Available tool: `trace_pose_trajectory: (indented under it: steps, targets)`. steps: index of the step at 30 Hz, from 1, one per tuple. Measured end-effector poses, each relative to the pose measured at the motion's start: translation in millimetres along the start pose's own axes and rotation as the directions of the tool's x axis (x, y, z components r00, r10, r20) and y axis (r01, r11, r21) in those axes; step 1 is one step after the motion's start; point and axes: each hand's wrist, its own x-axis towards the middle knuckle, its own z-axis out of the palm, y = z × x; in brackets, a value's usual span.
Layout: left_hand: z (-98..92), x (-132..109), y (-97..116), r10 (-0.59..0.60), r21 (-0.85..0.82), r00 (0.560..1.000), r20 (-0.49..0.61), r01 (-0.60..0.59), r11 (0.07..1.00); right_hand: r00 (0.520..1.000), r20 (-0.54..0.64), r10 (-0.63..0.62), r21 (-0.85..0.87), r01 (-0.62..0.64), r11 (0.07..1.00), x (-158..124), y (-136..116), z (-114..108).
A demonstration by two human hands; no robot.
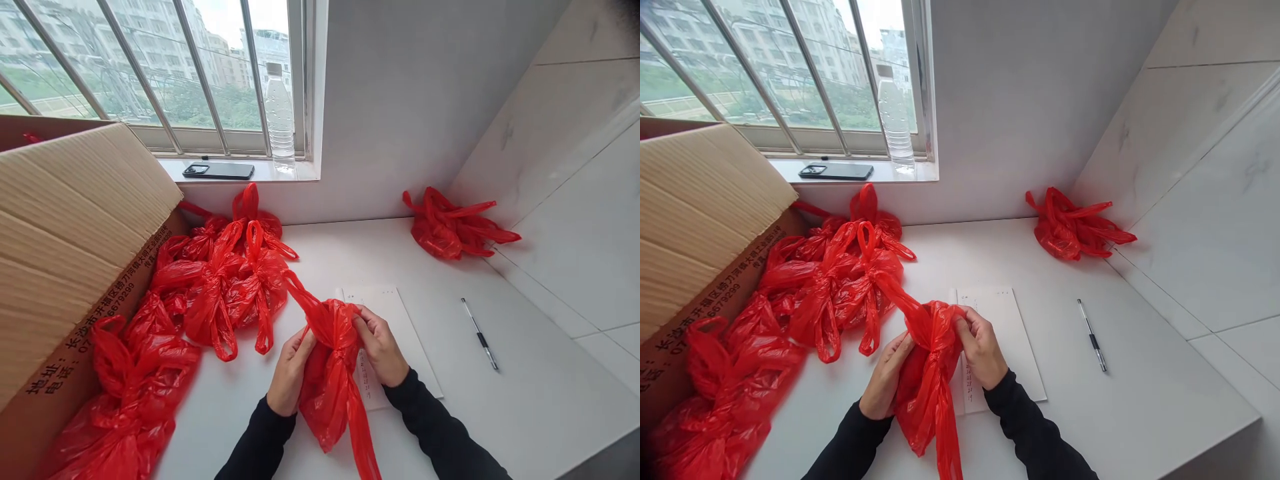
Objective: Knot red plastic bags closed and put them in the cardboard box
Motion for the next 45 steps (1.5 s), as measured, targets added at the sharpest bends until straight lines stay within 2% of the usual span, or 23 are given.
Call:
trace_pose_trajectory:
  steps: [5,10,20,22,27,30,36,45]
  targets:
    - [-4.8,1.2,-3.0,-0.029,-0.064,0.999,-0.020,0.028,0.998,0.999,-0.007,0.032,0.072,-0.031,0.997,0.4,2.9,2.1]
    - [-5.9,1.2,-2.3,-0.010,-0.125,0.998,-0.064,0.002,0.992,0.998,0.068,0.006,0.082,-0.011,0.997,-0.6,2.0,5.2]
    - [-1.9,-1.2,1.3,-0.005,-0.235,1.000,0.028,0.011,0.972,0.997,0.038,0.067,0.167,-0.072,0.983,-0.7,9.1,2.4]
    - [-3.2,-1.2,0.7,-0.009,-0.211,1.000,0.016,0.012,0.977,0.999,0.027,0.046,0.148,-0.050,0.988,-3.0,6.8,4.0]
    - [-4.1,-2.3,0.5,0.017,-0.035,0.999,0.041,-0.015,0.999,0.995,0.094,0.028,0.064,-0.034,0.997,-7.7,3.6,5.9]
    - [-5.6,-1.2,-0.4,0.027,0.031,0.997,0.077,-0.030,0.999,0.998,0.059,0.033,0.048,-0.036,0.998,-6.1,5.6,3.3]
    - [-10.0,2.5,-3.8,-0.013,0.054,0.998,0.063,0.009,0.998,0.999,0.017,0.047,0.182,-0.050,0.982,-2.6,10.8,0.1]
    - [-13.0,2.6,-6.6,-0.013,0.068,1.000,-0.005,0.014,0.998,0.999,-0.021,0.028,0.158,-0.024,0.987,-3.7,3.0,6.0]
